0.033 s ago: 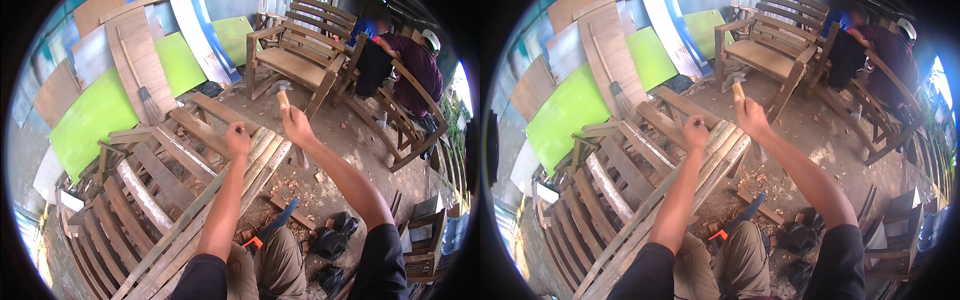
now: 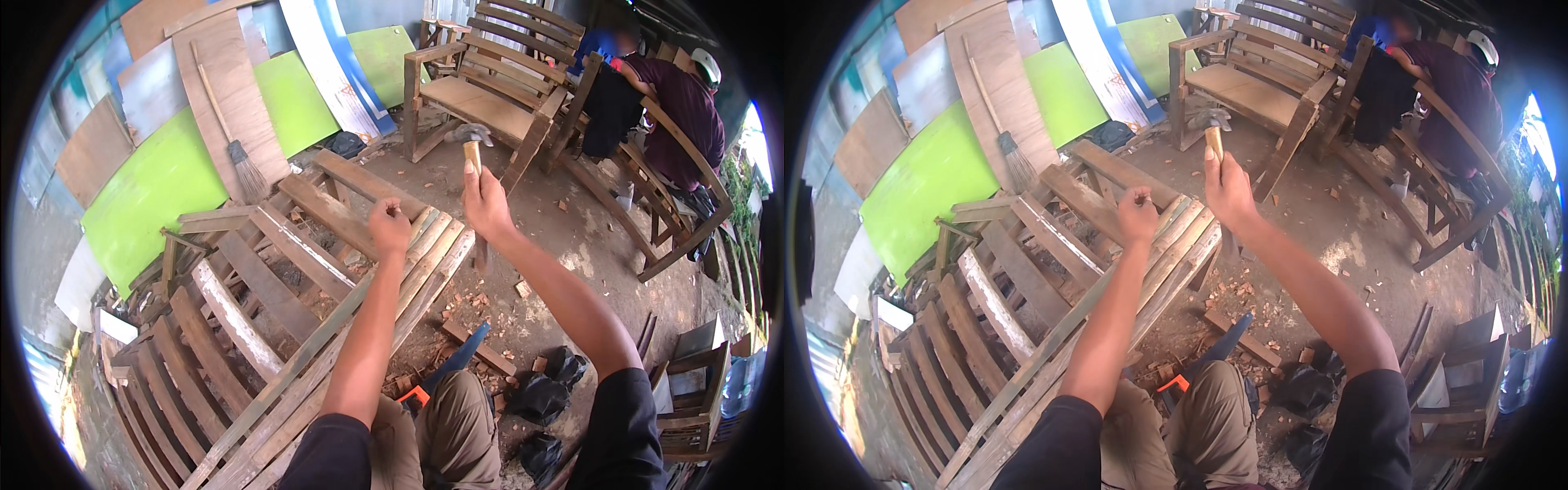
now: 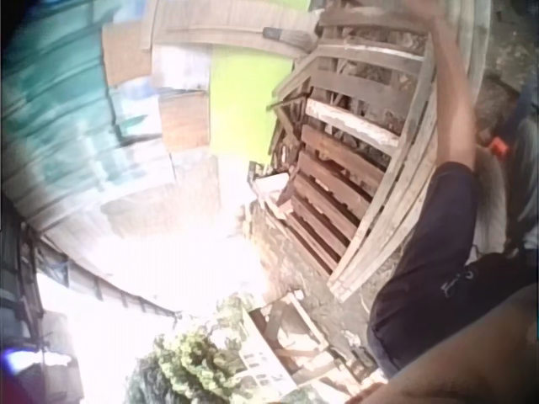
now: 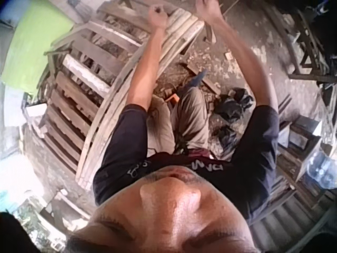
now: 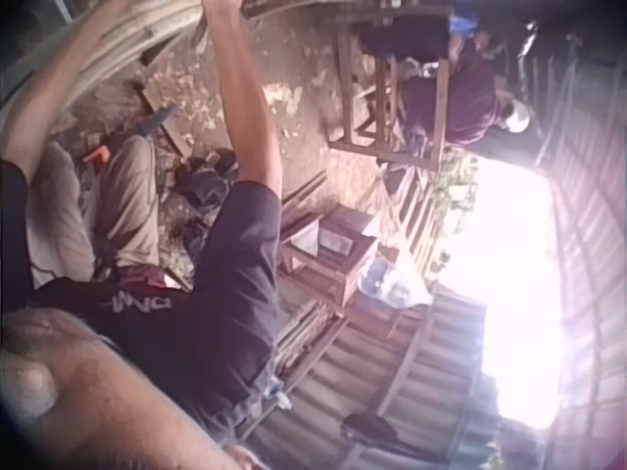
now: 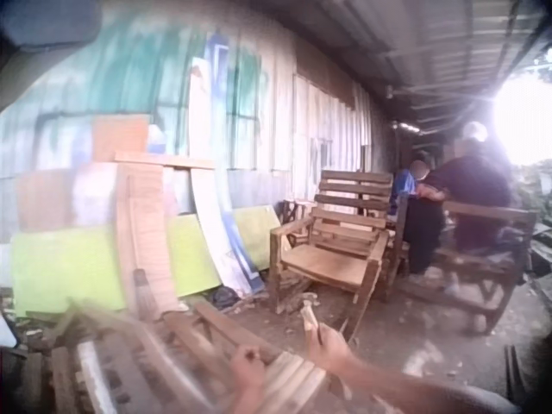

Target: The person splits thin wooden strips using a machete, then places them on a wooden pallet and hammers nails to secure them. The person works while seated on the ground in an outdoor area with scattered wood and tools.

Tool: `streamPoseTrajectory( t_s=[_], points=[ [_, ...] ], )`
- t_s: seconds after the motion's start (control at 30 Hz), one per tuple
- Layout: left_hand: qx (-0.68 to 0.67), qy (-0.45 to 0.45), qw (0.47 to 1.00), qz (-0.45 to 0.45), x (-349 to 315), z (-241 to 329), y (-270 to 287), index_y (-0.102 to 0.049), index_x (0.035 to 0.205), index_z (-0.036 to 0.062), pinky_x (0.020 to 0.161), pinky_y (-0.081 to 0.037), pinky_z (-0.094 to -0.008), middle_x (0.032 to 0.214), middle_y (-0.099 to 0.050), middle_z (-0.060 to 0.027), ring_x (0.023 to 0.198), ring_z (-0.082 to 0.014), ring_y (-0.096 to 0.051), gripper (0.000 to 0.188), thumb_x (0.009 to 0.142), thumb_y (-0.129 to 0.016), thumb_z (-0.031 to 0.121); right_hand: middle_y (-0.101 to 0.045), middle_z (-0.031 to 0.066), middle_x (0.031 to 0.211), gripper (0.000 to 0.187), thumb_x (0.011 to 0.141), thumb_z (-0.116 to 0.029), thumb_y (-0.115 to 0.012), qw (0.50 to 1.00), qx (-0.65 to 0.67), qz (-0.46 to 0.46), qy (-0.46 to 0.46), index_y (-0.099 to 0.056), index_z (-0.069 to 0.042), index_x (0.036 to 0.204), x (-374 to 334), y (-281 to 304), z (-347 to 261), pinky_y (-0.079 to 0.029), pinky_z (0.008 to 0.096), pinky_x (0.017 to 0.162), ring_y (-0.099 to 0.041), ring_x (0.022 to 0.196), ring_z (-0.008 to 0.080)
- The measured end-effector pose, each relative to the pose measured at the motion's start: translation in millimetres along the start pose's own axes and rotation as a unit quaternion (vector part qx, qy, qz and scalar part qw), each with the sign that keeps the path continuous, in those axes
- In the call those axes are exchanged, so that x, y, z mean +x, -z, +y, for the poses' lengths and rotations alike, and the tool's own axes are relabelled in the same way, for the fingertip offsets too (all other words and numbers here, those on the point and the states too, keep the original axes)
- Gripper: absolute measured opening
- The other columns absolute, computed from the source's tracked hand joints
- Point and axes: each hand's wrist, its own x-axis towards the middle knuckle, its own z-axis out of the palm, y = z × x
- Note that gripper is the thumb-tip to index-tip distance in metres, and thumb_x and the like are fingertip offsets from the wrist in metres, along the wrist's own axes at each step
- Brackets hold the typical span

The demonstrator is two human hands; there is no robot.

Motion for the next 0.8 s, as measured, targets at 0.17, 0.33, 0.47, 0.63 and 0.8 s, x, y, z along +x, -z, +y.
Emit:
streamPoseTrajectory(
  t_s=[0.17,0.33,0.47,0.63,0.8],
  points=[
    [0.008,-0.019,1.0,0.008,8,-5,-8,-0.07,0.1,-0.0029,0.079,-0.053,-0.0346,0.094,-0.071,-0.0176,0.086,-0.0257,-0.069,0.02,0.085,-0.059,-0.01,-0.063,0.0203,0.07,0.052,0.11,-0.043,-0.043,0.983,-0.142,-0.116,0.023,-0.056,0.004,0.092,-2,-23,24,-0.05,0.0469,0.06,-0.066,0.061,0.0303],
    [-0.003,-0.012,1.0,0.001,4,3,-2,-0.07,0.099,-0.0031,0.079,-0.053,-0.0343,0.093,-0.071,-0.0177,0.086,-0.0251,-0.068,0.019,0.084,-0.059,-0.008,-0.067,0.0302,0.081,0.051,0.109,-0.039,-0.045,0.996,0.027,0.041,0.081,-0.06,0.008,0.095,-15,-17,-8,-0.051,0.053,0.069,-0.068,0.078,0.045],
    [-0.012,0.015,1.0,0.012,8,7,-7,-0.07,0.098,-0.0026,0.08,-0.054,-0.0367,0.093,-0.071,-0.0186,0.088,-0.0278,-0.069,0.018,0.085,-0.059,-0.007,-0.068,0.0342,0.086,0.052,0.108,-0.04,-0.045,0.995,-0.088,-0.047,0.019,-0.062,0.009,0.098,-7,-12,30,-0.052,0.0552,0.076,-0.068,0.088,0.0514],
    [0.024,-0.002,0.999,0.03,12,0,-8,-0.07,0.098,-0.0015,0.083,-0.054,-0.0402,0.095,-0.071,-0.0197,0.092,-0.0326,-0.069,0.017,0.086,-0.059,-0.005,-0.06,0.0188,0.069,0.053,0.11,-0.043,-0.041,0.98,-0.072,-0.161,-0.096,-0.058,0.004,0.092,-1,-16,28,-0.051,0.0483,0.067,-0.067,0.071,0.0331],
    [-0.001,0.0,1.0,0.027,11,2,-7,-0.07,0.098,-0.0021,0.084,-0.053,-0.0412,0.096,-0.071,-0.021,0.094,-0.0347,-0.069,0.018,0.085,-0.057,-0.004,-0.062,0.0182,0.07,0.056,0.109,-0.045,-0.043,0.994,0.034,0.089,0.057,-0.058,0.004,0.087,-14,-23,29,-0.052,0.0474,0.07,-0.07,0.075,0.0318]
  ],
)
